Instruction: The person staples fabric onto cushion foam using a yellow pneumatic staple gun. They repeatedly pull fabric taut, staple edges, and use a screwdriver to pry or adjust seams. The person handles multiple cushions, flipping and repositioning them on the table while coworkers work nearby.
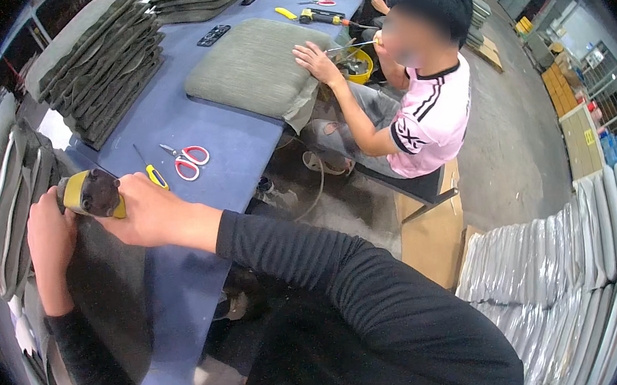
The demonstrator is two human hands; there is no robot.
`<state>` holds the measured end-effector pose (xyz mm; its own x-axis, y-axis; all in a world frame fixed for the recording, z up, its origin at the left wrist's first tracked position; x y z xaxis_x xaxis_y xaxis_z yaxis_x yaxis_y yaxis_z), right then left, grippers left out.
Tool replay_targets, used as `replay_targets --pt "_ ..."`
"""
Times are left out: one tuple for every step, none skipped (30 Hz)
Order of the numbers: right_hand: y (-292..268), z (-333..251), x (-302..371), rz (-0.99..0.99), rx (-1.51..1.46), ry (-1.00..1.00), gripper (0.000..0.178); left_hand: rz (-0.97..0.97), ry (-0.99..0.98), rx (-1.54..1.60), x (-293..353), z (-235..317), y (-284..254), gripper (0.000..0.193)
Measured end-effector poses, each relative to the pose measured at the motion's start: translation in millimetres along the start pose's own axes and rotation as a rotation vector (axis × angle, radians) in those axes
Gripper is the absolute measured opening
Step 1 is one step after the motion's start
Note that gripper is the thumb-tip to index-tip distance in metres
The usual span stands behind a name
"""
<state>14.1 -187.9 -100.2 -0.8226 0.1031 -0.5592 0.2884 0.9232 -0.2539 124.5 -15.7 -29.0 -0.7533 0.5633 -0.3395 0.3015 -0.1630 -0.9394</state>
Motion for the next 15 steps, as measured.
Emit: replay_targets --pt "-3.5 -2.0 3.5 0.013 -0.009 -0.025 0.023 0.009 -0.020 -0.020 2.0 4.8 -2.7 0.047" --pt "-4.3 0.9 11.4 0.046 0.001 -0.060 0.024 -0.013 -0.051 -0.026 6.6 12.1 -3.2 0.048" --pt "-6.3 0.2 24.3 0.075 0.006 -0.112 0.024 -0.023 -0.091 -0.039 16.4 27.2 -13.5 0.048" --pt "-11.6 -6.2 27.3 0.111 0.021 -0.163 0.025 -0.037 -0.143 -0.046 18.9 42.5 -19.9 0.048" --pt "-16.3 -8.1 31.4 0.093 0.034 -0.117 0.024 0.013 -0.098 -0.061 24.8 49.7 -19.7 0.047" --pt "-24.0 -11.3 35.3 0.070 0.049 -0.057 0.022 -0.026 -0.131 -0.064 22.8 59.2 -22.6 0.047" --pt "-27.1 -14.9 40.3 0.046 0.052 0.005 0.021 -0.070 -0.168 -0.077 25.2 70.6 -27.9 0.047" --pt "-28.2 -15.3 42.4 0.043 0.059 0.030 0.027 -0.070 -0.178 -0.066 24.9 74.0 -30.9 0.046" --pt "-28.5 -17.2 42.9 0.044 0.029 0.017 0.027 -0.061 -0.165 -0.060 26.2 74.4 -32.1 0.046" --pt "-29.3 -18.9 42.3 0.045 -0.002 0.004 0.026 -0.053 -0.150 -0.054 27.7 73.6 -32.9 0.046" --pt "-30.6 -19.5 40.7 0.047 -0.032 -0.009 0.026 -0.044 -0.135 -0.048 27.0 73.9 -33.6 0.045" --pt "-27.7 -17.1 40.0 0.054 -0.073 -0.016 0.022 -0.075 -0.157 -0.023 27.3 74.0 -35.0 0.047" --pt "-28.1 -14.0 37.6 0.033 -0.027 -0.017 0.021 -0.042 -0.131 -0.013 25.4 69.2 -31.6 0.048" --pt "-28.4 -14.0 37.2 0.013 0.012 -0.006 0.019 -0.022 -0.105 -0.006 25.0 57.8 -25.6 0.049" --pt "-27.5 -14.3 37.2 -0.007 0.051 0.005 0.019 -0.002 -0.078 0.001 25.2 52.2 -21.5 0.050"
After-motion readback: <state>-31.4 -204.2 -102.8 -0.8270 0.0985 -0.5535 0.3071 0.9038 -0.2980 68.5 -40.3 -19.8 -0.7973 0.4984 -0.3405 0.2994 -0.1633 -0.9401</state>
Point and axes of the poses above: each hand's wrist, its own x-axis away from the middle knuckle, its own y-axis out of the palm, z = x × y, the point moved 5 cm from there along -x, towards the middle knuckle, and after that the axes turned 9 degrees about x, right-handed, at the moved point
